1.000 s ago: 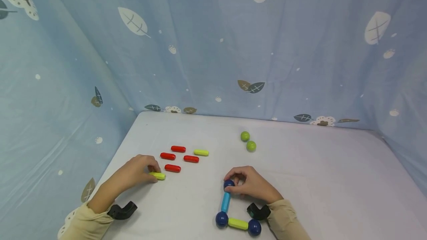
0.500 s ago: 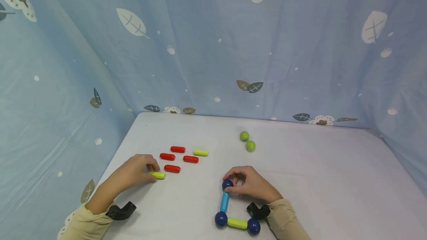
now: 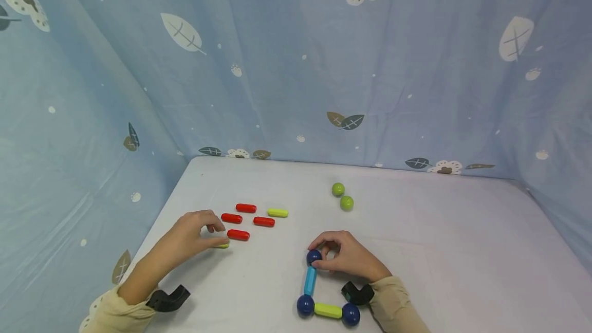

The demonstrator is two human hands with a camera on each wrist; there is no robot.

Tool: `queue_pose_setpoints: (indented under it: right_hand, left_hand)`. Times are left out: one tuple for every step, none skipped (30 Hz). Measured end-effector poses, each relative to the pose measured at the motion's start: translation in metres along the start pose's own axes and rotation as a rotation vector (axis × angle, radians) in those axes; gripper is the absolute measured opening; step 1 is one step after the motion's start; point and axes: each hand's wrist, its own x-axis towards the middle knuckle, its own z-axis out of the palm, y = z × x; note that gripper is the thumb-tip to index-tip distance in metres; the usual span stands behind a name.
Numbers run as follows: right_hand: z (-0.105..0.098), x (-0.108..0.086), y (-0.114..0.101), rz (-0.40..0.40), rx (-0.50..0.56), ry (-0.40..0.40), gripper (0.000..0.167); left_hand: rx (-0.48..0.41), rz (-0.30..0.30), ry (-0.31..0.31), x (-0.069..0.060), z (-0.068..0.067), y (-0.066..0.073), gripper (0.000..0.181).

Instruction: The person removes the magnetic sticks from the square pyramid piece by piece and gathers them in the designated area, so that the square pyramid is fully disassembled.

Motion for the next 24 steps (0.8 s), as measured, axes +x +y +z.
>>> queue_pose_setpoints:
  right_hand:
    - [0.000, 0.000, 0.000, -0.004, -0.004, 0.003, 0.030]
    - [0.000, 0.000, 0.000, -0.009, -0.004, 0.007, 0.030]
    - [0.000, 0.000, 0.000, -0.012, -0.004, 0.008, 0.030]
    - [0.000, 0.000, 0.001, -0.012, 0.002, 0.008, 0.030]
    - [0.000, 0.000, 0.001, -0.012, 0.011, 0.007, 0.030]
    - [0.000, 0.000, 0.002, -0.011, 0.019, 0.006, 0.030]
    - [0.000, 0.000, 0.002, -0.009, 0.025, 0.006, 0.029]
    - [0.000, 0.001, 0.003, -0.006, 0.032, 0.007, 0.029]
    - [0.000, 0.002, 0.003, -0.004, 0.038, 0.010, 0.029]
    - [0.000, 0.001, 0.005, -0.001, 0.043, 0.017, 0.029]
    - [0.000, 0.001, 0.006, -0.001, 0.050, 0.023, 0.029]
    - [0.000, 0.001, 0.007, -0.005, 0.054, 0.031, 0.029]
    - [0.000, 0.002, 0.007, -0.008, 0.059, 0.037, 0.029]
    - [0.000, 0.002, 0.008, -0.013, 0.069, 0.038, 0.029]
    - [0.000, 0.002, 0.009, -0.022, 0.078, 0.040, 0.029]
    - [0.001, 0.002, 0.010, -0.031, 0.086, 0.040, 0.029]
    - [0.001, 0.002, 0.010, -0.041, 0.093, 0.039, 0.030]
    - [0.001, 0.003, 0.011, -0.048, 0.098, 0.039, 0.030]
    - [0.002, 0.003, 0.011, -0.055, 0.107, 0.037, 0.030]
    - [0.002, 0.003, 0.011, -0.061, 0.111, 0.039, 0.030]
    - [0.002, 0.003, 0.011, -0.065, 0.115, 0.040, 0.030]
    - [0.002, 0.003, 0.011, -0.067, 0.118, 0.040, 0.030]
    - [0.001, 0.003, 0.010, -0.067, 0.120, 0.041, 0.030]
    - [0.001, 0.002, 0.010, -0.067, 0.121, 0.043, 0.030]
  left_hand:
    - [-0.043, 0.026, -0.001, 0.000, 0.005, 0.006, 0.020]
    - [-0.086, 0.052, -0.011, 0.000, 0.012, 0.013, 0.020]
    - [-0.135, 0.073, -0.036, 0.000, 0.020, 0.019, 0.022]
    - [-0.185, 0.090, -0.071, 0.001, 0.028, 0.026, 0.024]
    - [-0.234, 0.096, -0.109, 0.001, 0.037, 0.033, 0.027]
    - [-0.278, 0.091, -0.151, 0.002, 0.045, 0.040, 0.030]
    - [-0.314, 0.083, -0.186, 0.002, 0.052, 0.047, 0.032]
    - [-0.345, 0.072, -0.215, 0.003, 0.058, 0.053, 0.033]
    - [-0.377, 0.060, -0.240, 0.004, 0.064, 0.059, 0.033]
    - [-0.402, 0.051, -0.260, 0.006, 0.070, 0.065, 0.032]
    - [-0.429, 0.046, -0.277, 0.009, 0.075, 0.071, 0.031]
    - [-0.454, 0.043, -0.294, 0.012, 0.079, 0.076, 0.030]
    - [-0.468, 0.037, -0.308, 0.016, 0.084, 0.081, 0.030]
    - [-0.489, 0.033, -0.327, 0.020, 0.088, 0.085, 0.031]
    - [-0.515, 0.024, -0.347, 0.023, 0.092, 0.088, 0.031]
    - [-0.541, 0.014, -0.366, 0.027, 0.097, 0.091, 0.031]
    - [-0.574, 0.000, -0.385, 0.030, 0.101, 0.093, 0.031]
    - [-0.602, -0.012, -0.402, 0.032, 0.104, 0.095, 0.030]
    - [-0.633, -0.024, -0.419, 0.034, 0.107, 0.096, 0.028]
    - [-0.675, -0.033, -0.439, 0.036, 0.110, 0.097, 0.025]
    - [-0.711, -0.045, -0.452, 0.037, 0.112, 0.098, 0.022]
    - [-0.735, -0.050, -0.461, 0.037, 0.114, 0.099, 0.019]
    - [-0.754, -0.051, -0.468, 0.038, 0.116, 0.099, 0.017]
    - [-0.767, -0.047, -0.471, 0.038, 0.117, 0.100, 0.016]
